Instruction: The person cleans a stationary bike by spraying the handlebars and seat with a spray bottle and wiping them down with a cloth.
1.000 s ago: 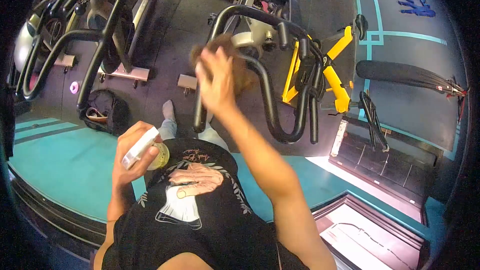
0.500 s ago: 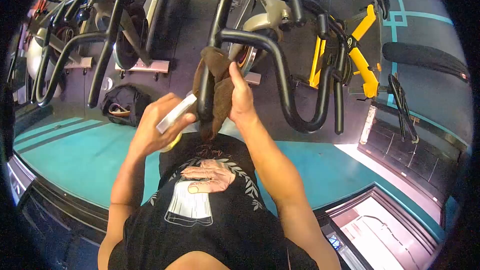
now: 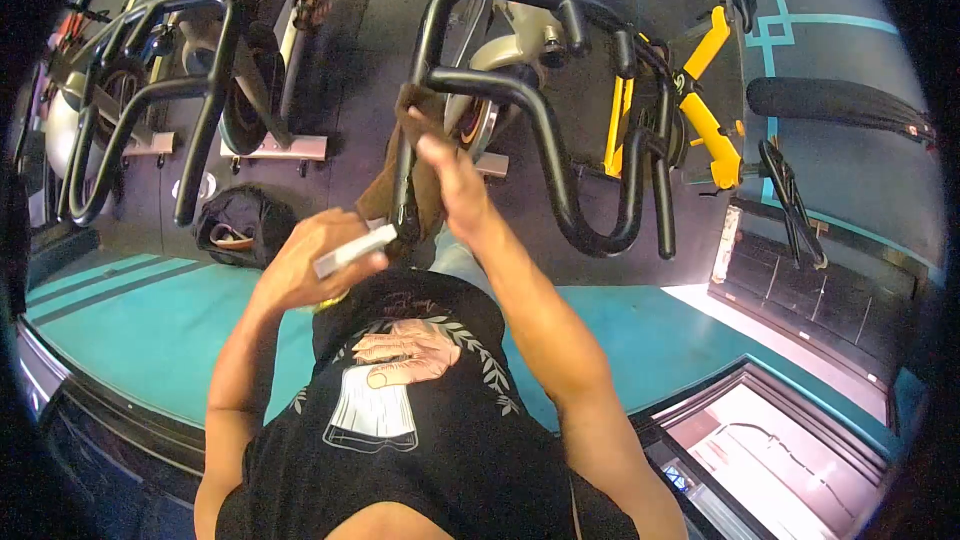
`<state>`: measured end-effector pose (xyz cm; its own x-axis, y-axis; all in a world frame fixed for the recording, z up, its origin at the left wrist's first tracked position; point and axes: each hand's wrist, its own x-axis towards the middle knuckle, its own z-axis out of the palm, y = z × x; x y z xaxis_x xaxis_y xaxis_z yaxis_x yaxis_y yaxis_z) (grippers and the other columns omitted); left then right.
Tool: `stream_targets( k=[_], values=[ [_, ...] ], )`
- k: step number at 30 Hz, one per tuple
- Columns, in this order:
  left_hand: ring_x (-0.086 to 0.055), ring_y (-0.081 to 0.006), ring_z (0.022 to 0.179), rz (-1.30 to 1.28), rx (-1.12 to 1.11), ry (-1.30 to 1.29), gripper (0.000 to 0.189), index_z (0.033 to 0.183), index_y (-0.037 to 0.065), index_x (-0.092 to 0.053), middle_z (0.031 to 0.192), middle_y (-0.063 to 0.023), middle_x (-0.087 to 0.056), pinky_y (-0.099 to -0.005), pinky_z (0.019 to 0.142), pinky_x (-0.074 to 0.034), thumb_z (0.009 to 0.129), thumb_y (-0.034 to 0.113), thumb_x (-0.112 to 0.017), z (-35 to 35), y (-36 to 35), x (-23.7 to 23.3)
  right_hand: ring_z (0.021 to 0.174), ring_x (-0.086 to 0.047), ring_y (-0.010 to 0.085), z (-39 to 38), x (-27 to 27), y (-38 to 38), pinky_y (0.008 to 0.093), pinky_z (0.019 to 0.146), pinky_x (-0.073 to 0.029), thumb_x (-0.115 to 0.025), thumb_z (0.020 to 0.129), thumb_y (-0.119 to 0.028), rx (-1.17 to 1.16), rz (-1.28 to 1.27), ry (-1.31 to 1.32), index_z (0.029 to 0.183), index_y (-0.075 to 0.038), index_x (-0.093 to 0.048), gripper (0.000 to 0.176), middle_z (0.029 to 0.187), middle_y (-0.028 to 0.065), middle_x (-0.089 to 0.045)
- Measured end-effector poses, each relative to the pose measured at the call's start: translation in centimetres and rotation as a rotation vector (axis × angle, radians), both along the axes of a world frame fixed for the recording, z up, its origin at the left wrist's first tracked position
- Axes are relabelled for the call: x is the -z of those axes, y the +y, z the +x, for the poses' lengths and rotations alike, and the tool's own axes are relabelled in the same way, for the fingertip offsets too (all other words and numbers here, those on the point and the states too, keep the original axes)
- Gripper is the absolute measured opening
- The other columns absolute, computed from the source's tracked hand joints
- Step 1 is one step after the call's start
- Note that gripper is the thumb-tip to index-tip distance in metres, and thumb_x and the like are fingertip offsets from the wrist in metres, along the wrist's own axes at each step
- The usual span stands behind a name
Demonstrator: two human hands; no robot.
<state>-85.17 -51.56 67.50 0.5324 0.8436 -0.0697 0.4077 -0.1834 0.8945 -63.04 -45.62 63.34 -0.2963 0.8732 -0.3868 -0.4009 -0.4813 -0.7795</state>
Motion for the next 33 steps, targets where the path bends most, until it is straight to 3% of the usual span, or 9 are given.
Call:
stream_targets(
  k=[5,8,10,12,18,25,28,30,33],
  values=[
    [-0.059,-0.037,0.073,-0.017,0.008,-0.05,0.029,0.09,0.002,-0.067,0.078,-0.0143,-0.059,-0.0455,0.066,-0.048,0.088,0.031,-0.073,-1.5,-1.5,-0.9,0.112,-0.063,0.0247,-1.3,-2.9,-4.1,0.0373,0.102,-0.046,-0.063,0.097,-0.032,-0.216,0.357,-0.991,0.128,0.001,-0.064,0.045,0.117,0.02,-0.066],
    [-0.059,-0.0364,0.073,-0.04,0.016,-0.088,0.029,0.089,0.001,-0.066,0.079,-0.0142,-0.058,-0.0447,0.065,-0.047,0.088,0.03,-0.074,-1.4,-2.1,-0.4,0.094,-0.067,0.0246,-3.3,-0.9,1.9,0.0374,0.091,-0.051,-0.067,0.094,-0.032,-0.233,0.146,-1.066,0.122,0.001,-0.067,0.044,0.098,0.0136,-0.07],
    [-0.059,-0.0354,0.072,-0.086,-0.038,-0.121,0.029,0.088,0.001,-0.065,0.078,-0.0141,-0.058,-0.0436,0.065,-0.047,0.087,0.027,-0.075,-1.3,-2.2,-0.5,0.082,-0.067,0.0221,-2.1,-0.5,5.3,0.0351,0.079,-0.054,-0.07,0.091,-0.032,-0.362,-0.257,-0.509,0.116,0.002,-0.069,0.042,0.093,0.0097,-0.071],
    [-0.059,-0.0346,0.072,-0.121,-0.043,-0.147,0.028,0.087,0.0,-0.064,0.079,-0.0138,-0.058,-0.0428,0.065,-0.047,0.087,0.026,-0.076,-1.4,-2.3,-0.9,0.081,-0.066,0.0182,-2.2,-0.4,4.9,0.0314,0.074,-0.052,-0.07,0.089,-0.029,-0.296,-0.256,-0.477,0.113,0.002,-0.07,0.039,0.098,0.0087,-0.071],
    [-0.06,-0.0329,0.074,-0.098,-0.046,-0.105,0.027,0.087,-0.001,-0.065,0.082,-0.0134,-0.061,-0.0409,0.067,-0.048,0.088,0.025,-0.075,-2.0,-3.3,-2.0,0.098,-0.062,0.0469,-2.5,-2.3,-2.7,0.0493,0.089,-0.049,-0.068,0.089,-0.034,-0.115,0.342,-1.118,0.106,-0.004,-0.072,0.035,0.105,0.0343,-0.063],
    [-0.06,-0.0337,0.075,-0.162,-0.147,-0.122,0.035,0.09,-0.003,-0.065,0.085,-0.0156,-0.063,-0.0415,0.069,-0.049,0.091,0.031,-0.072,-2.5,-3.9,-2.6,0.104,-0.055,0.0459,-3.6,-3.2,-8.3,0.0478,0.094,-0.045,-0.072,0.086,-0.018,-0.027,0.757,-1.244,0.106,-0.007,-0.072,0.022,0.101,0.0276,-0.059],
    [-0.061,-0.033,0.076,-0.17,-0.165,-0.142,0.036,0.091,-0.004,-0.065,0.086,-0.0157,-0.063,-0.0409,0.07,-0.049,0.091,0.032,-0.071,-2.7,-3.4,-2.6,0.094,-0.066,0.0353,-3.6,-0.5,-6.3,0.0446,0.088,-0.052,-0.071,0.091,-0.032,-0.05,0.193,-0.895,0.109,-0.005,-0.073,0.032,0.092,0.015,-0.072],
    [-0.061,-0.0325,0.077,-0.185,-0.193,-0.154,0.037,0.091,-0.004,-0.065,0.086,-0.0157,-0.063,-0.0406,0.07,-0.049,0.092,0.032,-0.071,-3.1,-3.0,-2.5,0.091,-0.068,0.0241,-3.1,-1.8,-3.5,0.0387,0.085,-0.053,-0.073,0.089,-0.033,0.026,-0.364,-0.107,0.11,-0.002,-0.071,0.038,0.098,0.0121,-0.073],
    [-0.061,-0.0303,0.078,-0.249,-0.231,-0.219,0.036,0.092,-0.004,-0.065,0.087,-0.0155,-0.062,-0.0388,0.071,-0.048,0.093,0.031,-0.07,-3.6,-2.9,-2.1,0.092,-0.068,0.0205,-1.4,-1.8,-2.8,0.0364,0.086,-0.055,-0.065,0.092,-0.039,-0.022,-0.458,0.292,0.118,-0.001,-0.067,0.046,0.103,0.0091,-0.07]
  ],
)
